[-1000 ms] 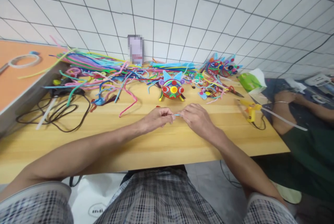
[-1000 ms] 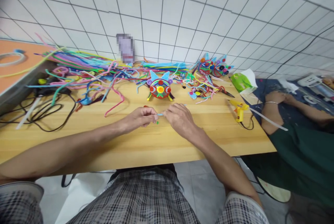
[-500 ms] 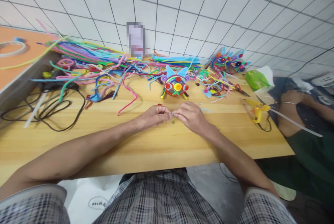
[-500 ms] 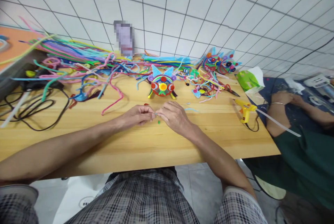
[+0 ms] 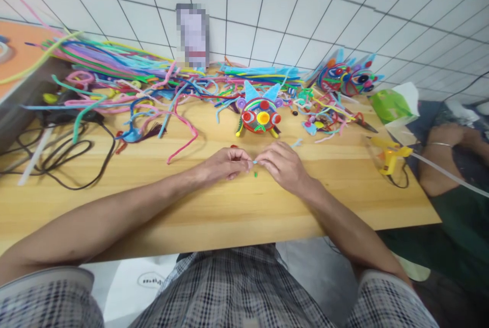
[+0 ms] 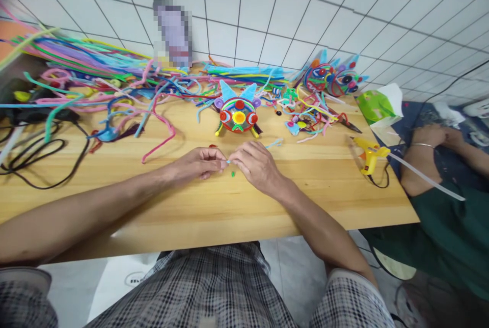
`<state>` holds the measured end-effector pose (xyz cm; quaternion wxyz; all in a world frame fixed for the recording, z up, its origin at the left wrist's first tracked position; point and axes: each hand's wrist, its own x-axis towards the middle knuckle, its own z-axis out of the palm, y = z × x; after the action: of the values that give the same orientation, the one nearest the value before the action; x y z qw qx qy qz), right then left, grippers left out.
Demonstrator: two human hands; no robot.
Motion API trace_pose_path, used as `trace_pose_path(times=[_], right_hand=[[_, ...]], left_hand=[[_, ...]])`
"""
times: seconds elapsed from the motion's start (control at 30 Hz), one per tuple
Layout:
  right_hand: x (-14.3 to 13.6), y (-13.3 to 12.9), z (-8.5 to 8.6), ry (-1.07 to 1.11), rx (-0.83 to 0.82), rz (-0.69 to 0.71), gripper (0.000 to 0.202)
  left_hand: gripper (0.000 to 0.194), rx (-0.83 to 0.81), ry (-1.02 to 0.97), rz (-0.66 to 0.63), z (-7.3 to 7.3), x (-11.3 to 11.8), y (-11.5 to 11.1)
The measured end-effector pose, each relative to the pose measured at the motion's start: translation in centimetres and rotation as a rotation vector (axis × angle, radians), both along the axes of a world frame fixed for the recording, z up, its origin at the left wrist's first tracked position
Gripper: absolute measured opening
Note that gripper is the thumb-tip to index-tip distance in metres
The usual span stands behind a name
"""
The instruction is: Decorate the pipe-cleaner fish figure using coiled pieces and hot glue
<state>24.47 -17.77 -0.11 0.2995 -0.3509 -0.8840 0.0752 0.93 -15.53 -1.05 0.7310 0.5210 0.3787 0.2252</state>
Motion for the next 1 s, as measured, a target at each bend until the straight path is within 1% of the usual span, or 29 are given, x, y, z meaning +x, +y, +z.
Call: trace_pose_path(times=[0.17,0.23,0.33,0.4,0.53,0.67,0.73,0.8,0.9,1.0], right_hand=[[-0.2,-0.3,-0.2,-0.014,0.002,0.015,0.022],[-0.2,-0.5,-0.1,-0.01,-0.011,-0.004,0.018],[-0.5,-0.9,0.1,0.049,-0.043,-0.056,0.012],[-1.0,-1.3,0.3,0.115,-0.104,-0.114,0.01],[-2.3,-2.2,0.7,0.293,-0.287,-0.248,0.007],[-3.3,-2.6,0.8,0.449,-0.47,-0.304,0.009],[-3.3,-2.5,1.0,0.451,-0.471,-0.306,0.009],[-3.0,-2.2,1.4,0.385,-0.395,-0.297,0.006],[-2.4,-1.7,2.3,0.221,-0.263,-0.252,0.008],[-2.0,-1.4,3.0,0.069,-0.146,-0.172,0.012]], left_hand=[[0.031,0.082,0.039,-0.046,0.0,-0.1,0.1],[0.035,0.124,0.043,-0.031,-0.1,-0.1,0.0],[0.041,0.201,0.017,0.061,-0.3,-0.2,-0.4],[0.041,0.251,-0.013,0.135,-0.4,-0.1,-0.7],[0.043,0.283,-0.091,0.262,-0.5,0.2,-1.6],[0.05,0.268,-0.138,0.35,-0.4,0.4,-2.3],[0.052,0.233,-0.129,0.32,-0.2,0.2,-2.0],[0.05,0.223,-0.095,0.24,0.0,-0.1,-1.3],[0.045,0.294,-0.05,0.129,0.2,-0.8,-0.1],[0.04,0.377,-0.018,0.044,-0.1,-1.2,0.7]])
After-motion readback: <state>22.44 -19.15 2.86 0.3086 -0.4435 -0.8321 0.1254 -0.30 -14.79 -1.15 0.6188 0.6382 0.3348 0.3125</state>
